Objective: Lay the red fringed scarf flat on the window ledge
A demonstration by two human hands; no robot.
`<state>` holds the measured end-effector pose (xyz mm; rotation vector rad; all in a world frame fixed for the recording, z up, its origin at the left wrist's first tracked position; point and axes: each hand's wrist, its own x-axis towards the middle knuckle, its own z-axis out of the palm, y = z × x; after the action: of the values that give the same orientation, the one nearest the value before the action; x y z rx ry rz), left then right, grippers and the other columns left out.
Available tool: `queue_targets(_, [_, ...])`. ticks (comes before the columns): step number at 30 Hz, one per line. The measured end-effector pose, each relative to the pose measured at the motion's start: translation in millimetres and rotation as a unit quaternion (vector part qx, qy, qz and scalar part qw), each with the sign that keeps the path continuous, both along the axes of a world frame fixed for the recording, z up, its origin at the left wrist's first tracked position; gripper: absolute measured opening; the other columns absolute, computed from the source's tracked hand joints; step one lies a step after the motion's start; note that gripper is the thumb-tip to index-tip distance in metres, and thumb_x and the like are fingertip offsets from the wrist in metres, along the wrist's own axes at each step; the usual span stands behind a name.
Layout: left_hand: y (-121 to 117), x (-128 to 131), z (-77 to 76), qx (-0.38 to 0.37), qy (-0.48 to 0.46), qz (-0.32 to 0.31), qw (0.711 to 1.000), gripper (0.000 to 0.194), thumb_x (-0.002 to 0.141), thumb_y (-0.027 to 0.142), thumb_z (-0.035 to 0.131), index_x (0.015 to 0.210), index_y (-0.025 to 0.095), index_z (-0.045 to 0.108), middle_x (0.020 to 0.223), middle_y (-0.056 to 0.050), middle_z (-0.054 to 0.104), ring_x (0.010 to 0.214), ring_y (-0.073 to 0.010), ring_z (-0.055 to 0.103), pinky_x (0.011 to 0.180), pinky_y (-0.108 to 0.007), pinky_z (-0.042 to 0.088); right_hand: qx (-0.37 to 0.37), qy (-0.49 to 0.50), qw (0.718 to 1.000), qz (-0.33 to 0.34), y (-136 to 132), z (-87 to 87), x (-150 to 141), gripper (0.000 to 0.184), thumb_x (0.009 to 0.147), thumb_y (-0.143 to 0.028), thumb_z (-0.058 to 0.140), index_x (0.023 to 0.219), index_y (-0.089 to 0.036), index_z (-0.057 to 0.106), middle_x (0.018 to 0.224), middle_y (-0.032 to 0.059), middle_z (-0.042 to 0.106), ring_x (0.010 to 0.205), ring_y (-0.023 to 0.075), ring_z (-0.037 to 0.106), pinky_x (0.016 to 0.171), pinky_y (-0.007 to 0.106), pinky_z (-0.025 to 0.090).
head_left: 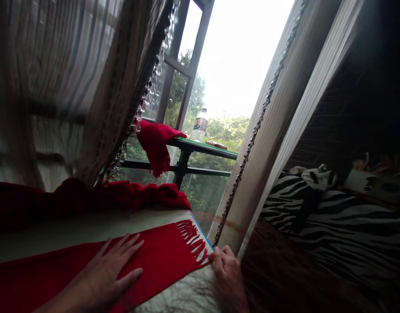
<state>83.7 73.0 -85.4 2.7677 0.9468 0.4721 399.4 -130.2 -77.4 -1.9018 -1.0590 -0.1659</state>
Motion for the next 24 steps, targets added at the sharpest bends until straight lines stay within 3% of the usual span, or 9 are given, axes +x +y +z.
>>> queue_targets(6, [-2.4, -2.4, 10.6, -0.018, 0.026, -0.009, 0.999, 0.071, 0.1, 0.073, 0.052, 0.162, 0.038, 0.046, 0.17, -0.001, 0.039, 0.159, -0.035, 0.036, 0.132, -0.057, 0.024, 0.028, 0.052, 0.998, -0.017, 0.5, -0.3, 2.0, 0.056, 0.098, -0.064, 0.038, 0.071, -0.029, 0.073, 0.073, 0.003, 0.07, 0.068, 0.0243, 0.071, 0.067, 0.036, 0.051])
queue_targets(12, [-7.0, -10.3, 14.2, 0.029, -0.033, -0.047, 0.998, 0.068, 0.1, 0.07, 0.053, 0.161, 0.04, 0.049, 0.167, 0.0, 0.048, 0.154, -0.0313, 0.046, 0.128, -0.047, 0.032, -0.014, 0.009, 0.997, 0.078, -5.5, 2.0, -2.2, 0.071, 0.101, -0.064, 0.033, 0.051, -0.028, 0.067, 0.07, 0.0025, 0.062, 0.066, 0.0215, 0.066, 0.07, 0.036, 0.05])
queue_targets(19, [-6.9, -17.3, 24.6, 0.019, -0.035, -0.087, 0.995, 0.068, 0.098, 0.068, 0.052, 0.161, 0.043, 0.048, 0.161, 0.0, 0.056, 0.151, -0.0322, 0.05, 0.125, -0.046, 0.036, -0.015, 0.037, 0.999, 0.024, 0.4, -2.6, -0.9, 0.059, 0.103, -0.057, 0.037, 0.067, -0.028, 0.074, 0.075, 0.002, 0.064, 0.069, 0.0217, 0.068, 0.071, 0.035, 0.05])
queue_targets(24, [-8.8, -18.0, 27.1, 0.004, -0.043, -0.085, 0.995, 0.069, 0.098, 0.066, 0.053, 0.162, 0.043, 0.047, 0.163, -0.001, 0.054, 0.151, -0.0343, 0.05, 0.125, -0.05, 0.038, -0.032, -0.006, 0.988, 0.149, -0.5, -3.5, -3.1, 0.053, 0.105, -0.054, 0.037, 0.083, -0.033, 0.081, 0.088, 0.0023, 0.069, 0.084, 0.0233, 0.072, 0.082, 0.037, 0.054])
